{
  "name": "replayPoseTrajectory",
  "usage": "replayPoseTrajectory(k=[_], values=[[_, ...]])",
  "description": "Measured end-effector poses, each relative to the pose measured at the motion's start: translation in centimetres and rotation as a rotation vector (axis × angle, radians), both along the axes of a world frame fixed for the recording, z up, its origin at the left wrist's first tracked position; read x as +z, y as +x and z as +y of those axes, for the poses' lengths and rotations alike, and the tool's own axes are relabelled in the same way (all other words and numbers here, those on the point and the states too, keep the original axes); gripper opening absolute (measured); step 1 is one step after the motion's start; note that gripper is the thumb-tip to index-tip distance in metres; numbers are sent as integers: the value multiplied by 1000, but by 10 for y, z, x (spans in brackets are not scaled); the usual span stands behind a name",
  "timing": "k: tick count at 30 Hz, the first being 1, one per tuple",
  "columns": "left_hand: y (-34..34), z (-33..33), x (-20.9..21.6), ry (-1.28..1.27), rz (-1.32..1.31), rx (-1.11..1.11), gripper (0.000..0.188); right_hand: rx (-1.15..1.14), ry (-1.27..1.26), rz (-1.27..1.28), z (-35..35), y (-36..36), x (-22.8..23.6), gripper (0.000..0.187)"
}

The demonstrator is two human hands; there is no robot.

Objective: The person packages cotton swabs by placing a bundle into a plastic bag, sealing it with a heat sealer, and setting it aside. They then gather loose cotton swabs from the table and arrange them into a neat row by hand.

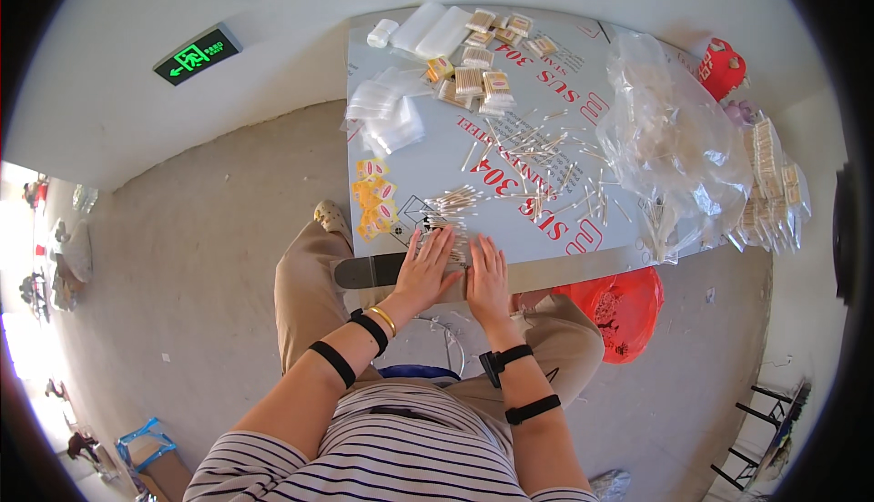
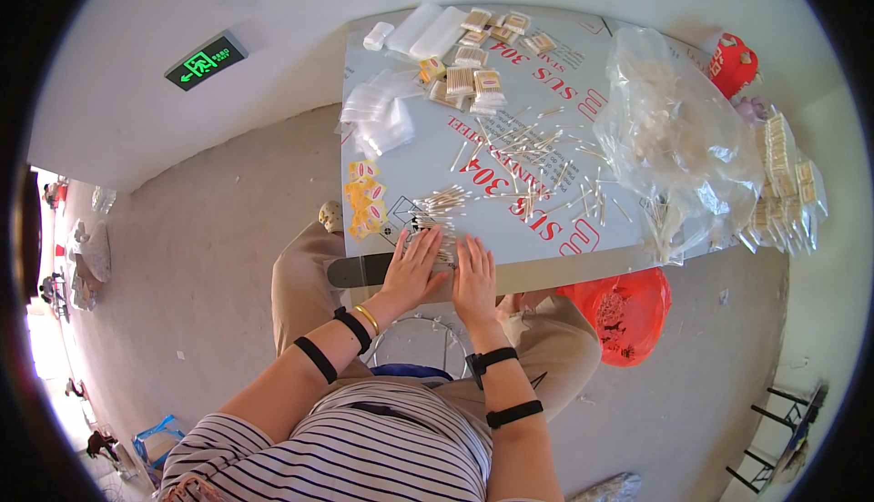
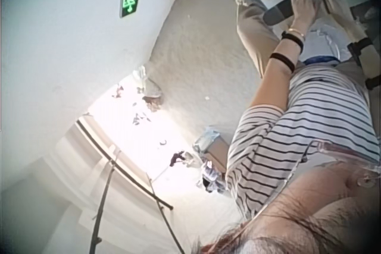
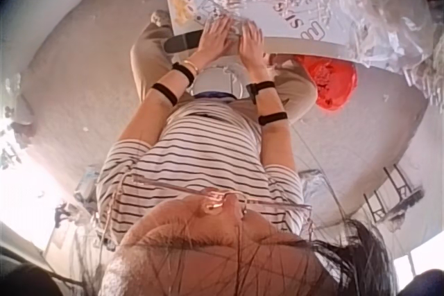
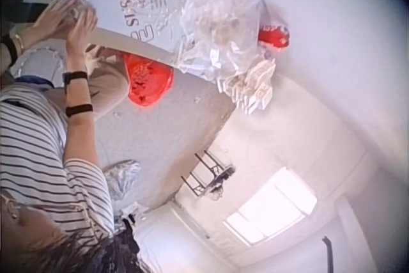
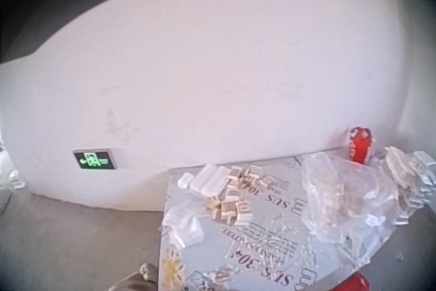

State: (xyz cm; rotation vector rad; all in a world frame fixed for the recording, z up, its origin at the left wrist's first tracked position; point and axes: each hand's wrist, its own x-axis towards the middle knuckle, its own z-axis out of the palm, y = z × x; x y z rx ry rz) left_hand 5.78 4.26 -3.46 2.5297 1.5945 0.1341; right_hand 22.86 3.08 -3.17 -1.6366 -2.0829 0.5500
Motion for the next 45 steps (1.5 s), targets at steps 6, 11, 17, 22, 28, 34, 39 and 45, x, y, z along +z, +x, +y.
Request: replayPoseTrajectory(k=[6, 11, 17, 22, 28, 34, 39, 45], values=[[4, 4, -1, 18, -39, 27, 81, -1, -1, -16, 4, 1, 1, 51], [-3, 5, -5, -18, -38, -10, 83, 2, -1, 6, 8, 4, 0, 52], [-3, 23, 2, -31, 22, 3, 84, -6, 25, 0, 36, 14, 2, 54], [-6, 47, 9, -2, 11, 67, 83, 98, 118, -98, 90, 12, 9, 56], [-1, 78, 12, 0, -13, 116, 74, 175, 147, -159, 122, 16, 2, 59], [-17, 111, 14, -97, -465, 137, 64, 233, 145, -179, 136, 18, 9, 59], [-18, 114, 16, -84, -561, 124, 60, 240, 95, -159, 145, 16, 18, 45], [-21, 107, 17, -102, -633, 169, 55, 158, 71, -94, 137, 11, 19, 31]])
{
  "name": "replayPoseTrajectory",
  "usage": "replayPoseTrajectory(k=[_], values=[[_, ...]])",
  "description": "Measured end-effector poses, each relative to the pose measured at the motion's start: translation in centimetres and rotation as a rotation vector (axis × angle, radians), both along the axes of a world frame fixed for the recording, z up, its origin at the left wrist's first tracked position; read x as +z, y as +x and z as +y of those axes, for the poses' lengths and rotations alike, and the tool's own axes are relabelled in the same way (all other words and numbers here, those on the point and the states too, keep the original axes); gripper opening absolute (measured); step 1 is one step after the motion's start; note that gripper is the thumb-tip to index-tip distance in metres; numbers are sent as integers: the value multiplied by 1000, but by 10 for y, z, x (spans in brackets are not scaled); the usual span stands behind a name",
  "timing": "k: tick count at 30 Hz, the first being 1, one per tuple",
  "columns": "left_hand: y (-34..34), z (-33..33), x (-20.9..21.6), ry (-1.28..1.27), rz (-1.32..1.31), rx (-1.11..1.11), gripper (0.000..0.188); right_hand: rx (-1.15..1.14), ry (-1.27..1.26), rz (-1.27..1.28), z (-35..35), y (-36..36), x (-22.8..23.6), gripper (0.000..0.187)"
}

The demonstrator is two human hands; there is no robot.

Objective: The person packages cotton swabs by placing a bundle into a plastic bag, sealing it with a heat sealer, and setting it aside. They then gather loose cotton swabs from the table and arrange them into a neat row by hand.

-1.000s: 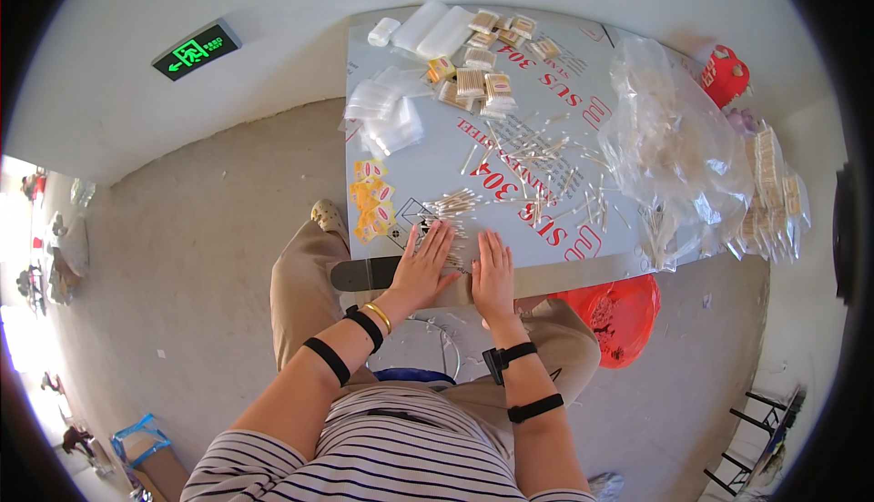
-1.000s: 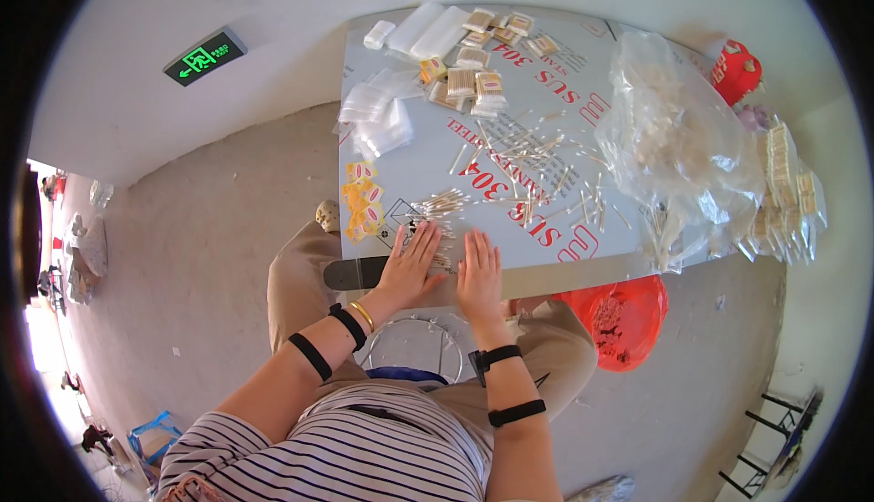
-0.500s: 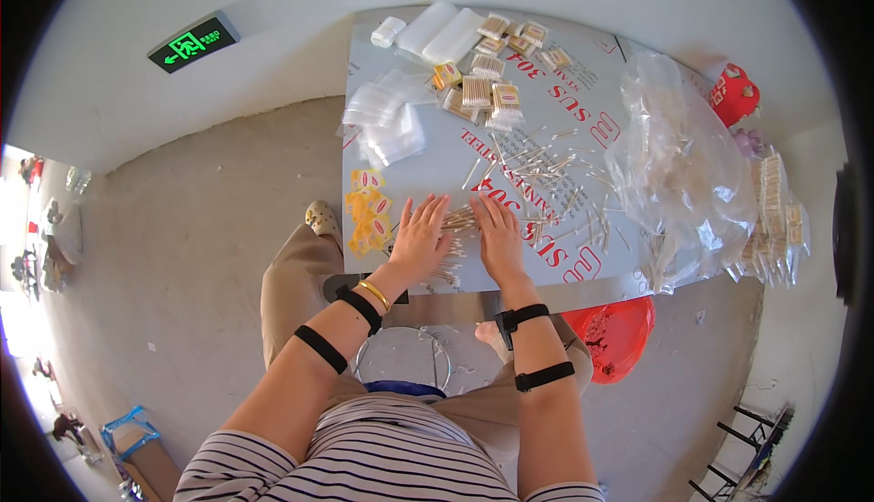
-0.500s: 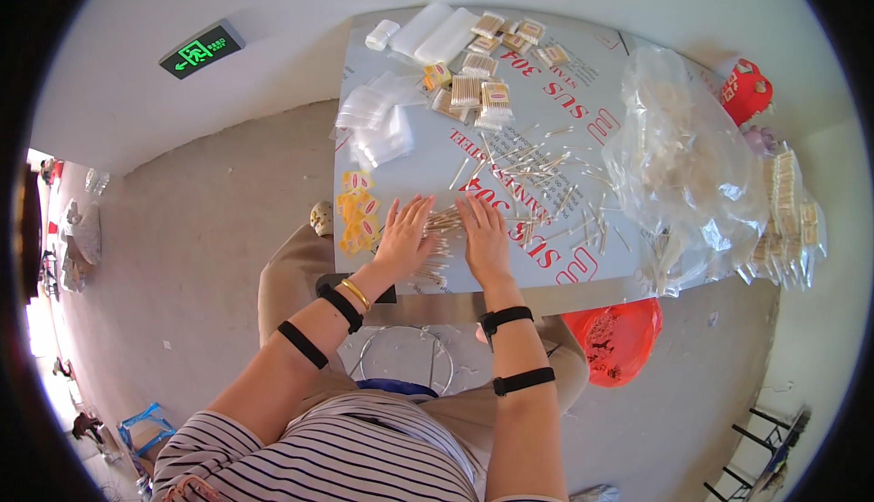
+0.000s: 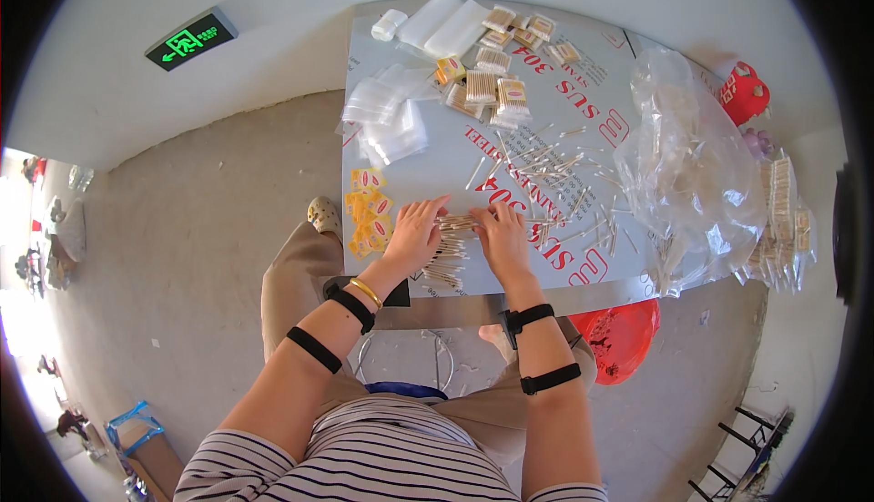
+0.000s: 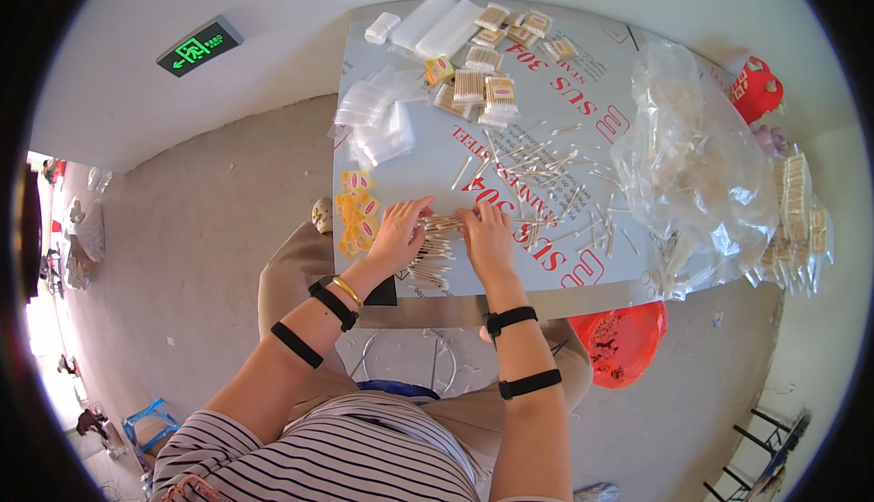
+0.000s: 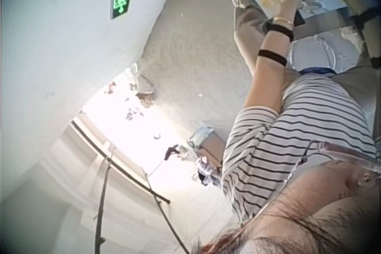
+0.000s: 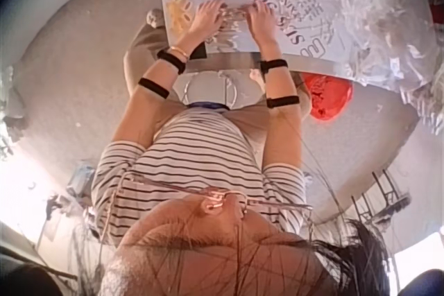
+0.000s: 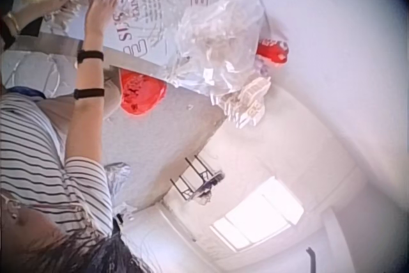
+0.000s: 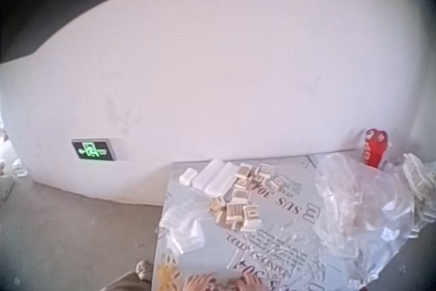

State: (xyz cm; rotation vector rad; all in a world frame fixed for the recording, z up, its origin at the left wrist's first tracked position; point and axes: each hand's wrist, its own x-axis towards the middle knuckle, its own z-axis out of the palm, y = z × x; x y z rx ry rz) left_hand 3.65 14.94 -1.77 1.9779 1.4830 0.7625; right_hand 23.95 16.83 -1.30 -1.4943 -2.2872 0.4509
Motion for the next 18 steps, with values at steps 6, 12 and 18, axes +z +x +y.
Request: replayPoseTrajectory(k=[6, 12, 18], values=[[8, -10, 2, 117, 330, -54, 56, -50, 40, 57, -8, -5, -12, 28], [22, -28, -16, 18, 665, -225, 81, -129, 83, 165, -17, 3, -15, 31], [12, 0, -16, 72, 690, -246, 80, -219, 84, 239, -37, 16, -10, 31]])
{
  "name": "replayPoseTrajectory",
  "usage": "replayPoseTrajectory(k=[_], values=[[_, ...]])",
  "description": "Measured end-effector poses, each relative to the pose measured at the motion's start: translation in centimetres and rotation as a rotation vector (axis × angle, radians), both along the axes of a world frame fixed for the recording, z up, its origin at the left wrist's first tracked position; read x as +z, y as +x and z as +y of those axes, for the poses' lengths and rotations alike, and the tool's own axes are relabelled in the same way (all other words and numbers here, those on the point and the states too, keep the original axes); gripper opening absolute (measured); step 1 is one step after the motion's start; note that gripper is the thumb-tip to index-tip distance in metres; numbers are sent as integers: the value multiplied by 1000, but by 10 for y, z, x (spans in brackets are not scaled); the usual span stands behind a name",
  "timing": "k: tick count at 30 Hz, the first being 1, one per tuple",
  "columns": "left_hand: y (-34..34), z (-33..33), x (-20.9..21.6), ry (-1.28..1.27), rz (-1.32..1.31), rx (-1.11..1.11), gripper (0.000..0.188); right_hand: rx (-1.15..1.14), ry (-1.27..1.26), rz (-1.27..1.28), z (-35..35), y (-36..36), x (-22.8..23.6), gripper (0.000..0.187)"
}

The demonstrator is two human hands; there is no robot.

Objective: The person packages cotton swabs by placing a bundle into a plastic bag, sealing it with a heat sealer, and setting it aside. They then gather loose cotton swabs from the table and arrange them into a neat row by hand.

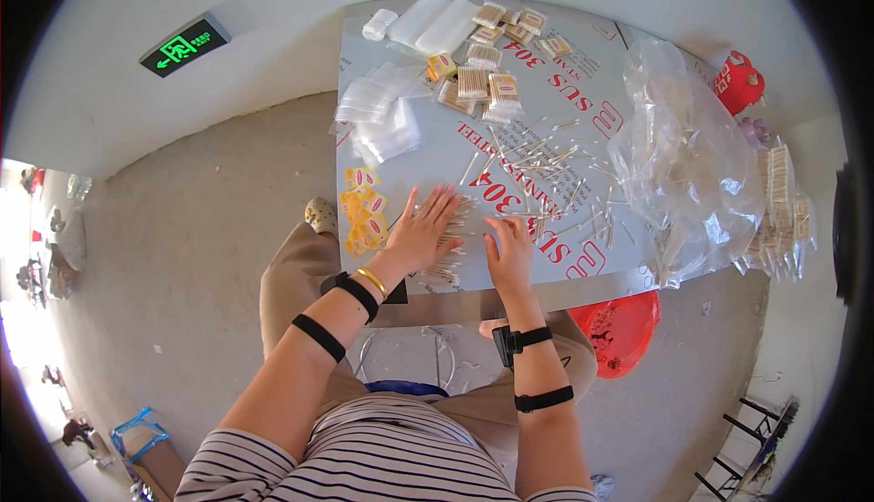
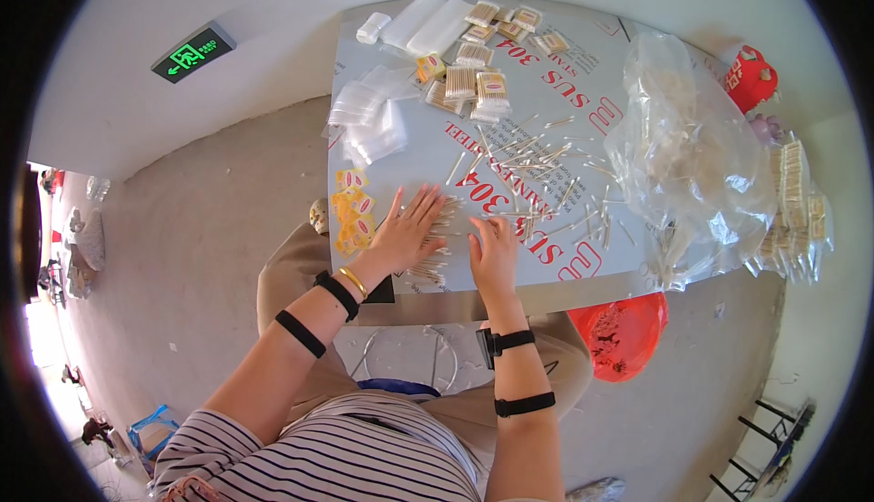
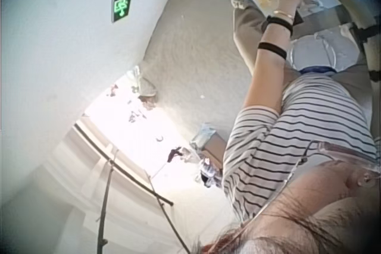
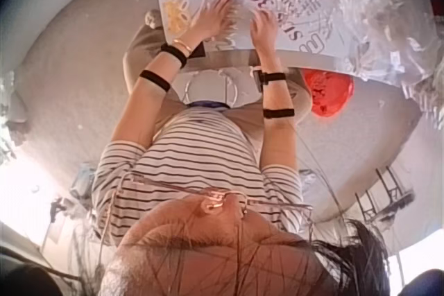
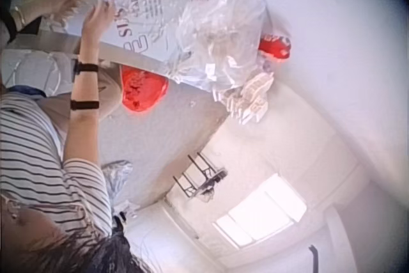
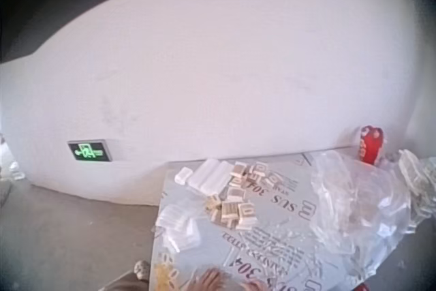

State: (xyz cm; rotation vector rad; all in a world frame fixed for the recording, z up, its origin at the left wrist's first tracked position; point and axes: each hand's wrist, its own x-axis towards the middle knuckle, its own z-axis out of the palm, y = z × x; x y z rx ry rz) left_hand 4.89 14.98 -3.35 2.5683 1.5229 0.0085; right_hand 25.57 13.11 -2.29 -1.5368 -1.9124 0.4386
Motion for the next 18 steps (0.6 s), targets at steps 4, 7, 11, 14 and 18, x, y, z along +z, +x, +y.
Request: replayPoseTrajectory(k=[4, 7, 11, 14, 18], values=[[-12, 17, -1, 33, -6, -61, 79, -36, -50, 3, -13, 0, 1, 28], [-19, 25, -1, 40, -53, -127, 77, -38, -95, 39, -22, 1, 1, 27], [-26, 36, 1, 56, -18, -182, 79, -51, -99, 38, -30, -3, 1, 26], [-17, 31, 10, 93, -9, -179, 82, -58, -123, 37, -35, 0, 1, 25], [-8, 10, 6, -7, -38, -142, 86, -66, -136, 85, -38, -5, 1, 23]])
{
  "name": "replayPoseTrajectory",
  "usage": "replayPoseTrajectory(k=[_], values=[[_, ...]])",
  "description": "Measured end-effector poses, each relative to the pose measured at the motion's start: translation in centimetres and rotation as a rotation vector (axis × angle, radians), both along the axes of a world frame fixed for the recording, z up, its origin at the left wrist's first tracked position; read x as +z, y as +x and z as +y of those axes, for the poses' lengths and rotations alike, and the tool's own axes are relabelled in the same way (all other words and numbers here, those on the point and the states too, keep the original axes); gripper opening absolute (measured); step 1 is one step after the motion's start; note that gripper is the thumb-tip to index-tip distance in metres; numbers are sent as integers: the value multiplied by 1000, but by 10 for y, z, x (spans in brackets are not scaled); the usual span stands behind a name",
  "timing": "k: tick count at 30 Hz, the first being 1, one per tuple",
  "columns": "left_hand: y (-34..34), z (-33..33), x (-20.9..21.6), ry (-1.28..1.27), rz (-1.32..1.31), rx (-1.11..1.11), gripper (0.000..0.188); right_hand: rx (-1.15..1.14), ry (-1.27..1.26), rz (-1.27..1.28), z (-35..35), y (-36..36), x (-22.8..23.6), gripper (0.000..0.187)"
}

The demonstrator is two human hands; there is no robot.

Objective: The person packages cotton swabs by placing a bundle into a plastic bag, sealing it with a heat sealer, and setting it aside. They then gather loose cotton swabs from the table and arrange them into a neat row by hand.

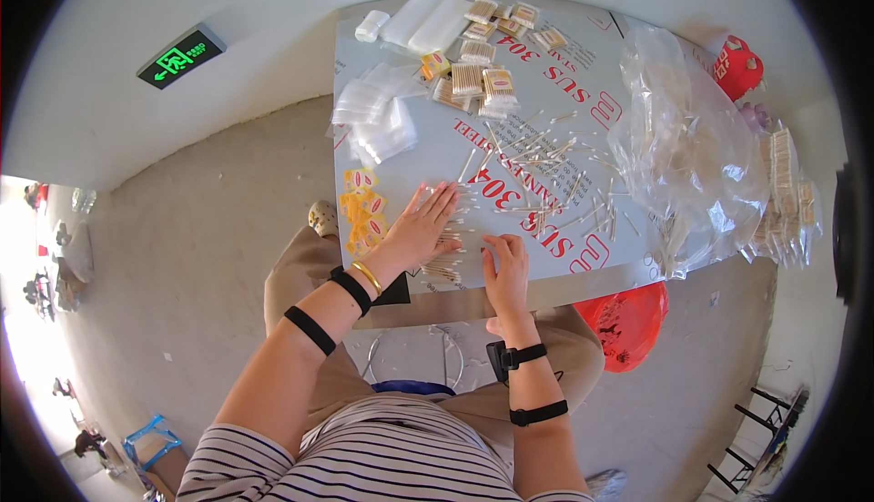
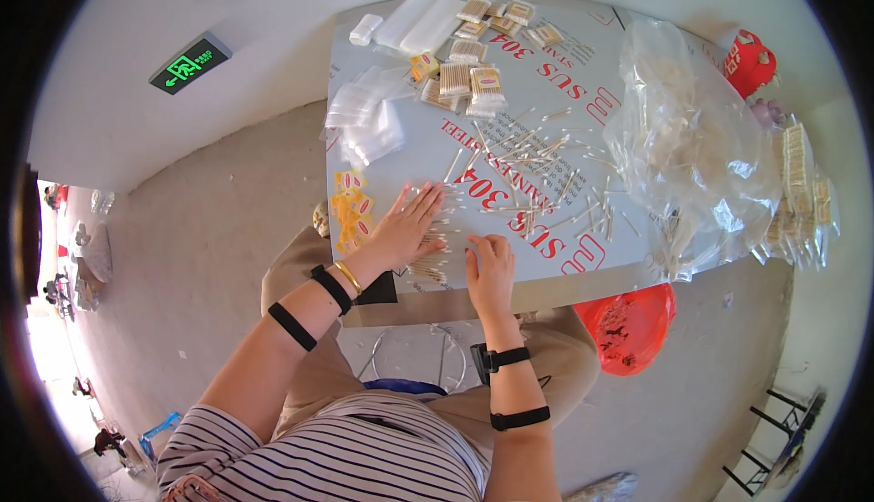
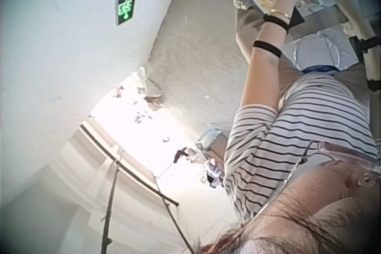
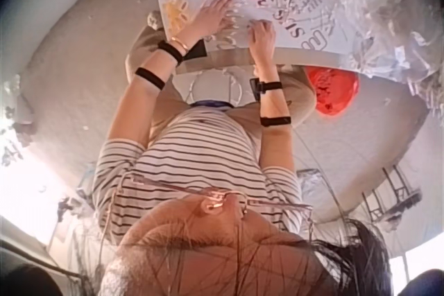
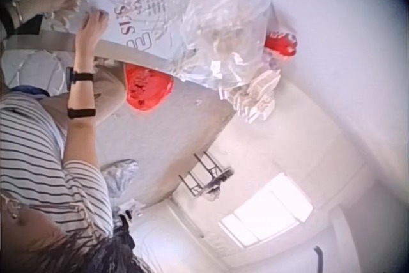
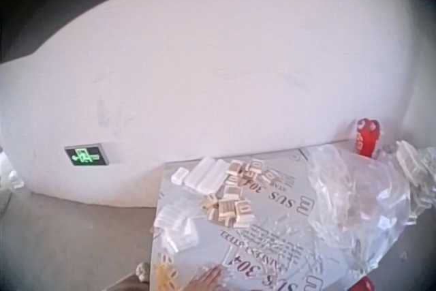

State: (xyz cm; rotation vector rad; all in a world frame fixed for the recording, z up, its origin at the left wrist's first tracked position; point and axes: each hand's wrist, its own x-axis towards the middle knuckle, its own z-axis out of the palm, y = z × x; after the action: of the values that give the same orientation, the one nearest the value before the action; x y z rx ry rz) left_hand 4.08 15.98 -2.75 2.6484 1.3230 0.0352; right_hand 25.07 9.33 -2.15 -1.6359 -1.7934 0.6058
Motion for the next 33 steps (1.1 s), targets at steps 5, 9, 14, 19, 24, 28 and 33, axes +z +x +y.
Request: replayPoseTrajectory(k=[5, 9, 14, 19, 24, 28, 33], values=[[1, 5, 1, 58, 6, 0, 86, 0, 20, 17, 0, -5, 3, 23], [-9, -4, -3, 17, 13, -40, 87, 13, 72, 18, 6, -10, 5, 23], [-8, -7, -2, 27, 3, 23, 86, 43, 118, 7, 33, -13, 1, 24], [-6, -7, 0, -20, 5, 56, 84, 145, 133, -78, 48, -16, -3, 27], [-9, -7, 1, -17, 0, 72, 86, 167, 156, -116, 56, -21, -7, 26], [-10, -9, 5, -12, 10, 123, 86, 154, 156, -103, 62, -23, -7, 19], [-22, -24, 11, 15, 10, 196, 85, 183, 156, -140, 68, -23, -6, 16]])
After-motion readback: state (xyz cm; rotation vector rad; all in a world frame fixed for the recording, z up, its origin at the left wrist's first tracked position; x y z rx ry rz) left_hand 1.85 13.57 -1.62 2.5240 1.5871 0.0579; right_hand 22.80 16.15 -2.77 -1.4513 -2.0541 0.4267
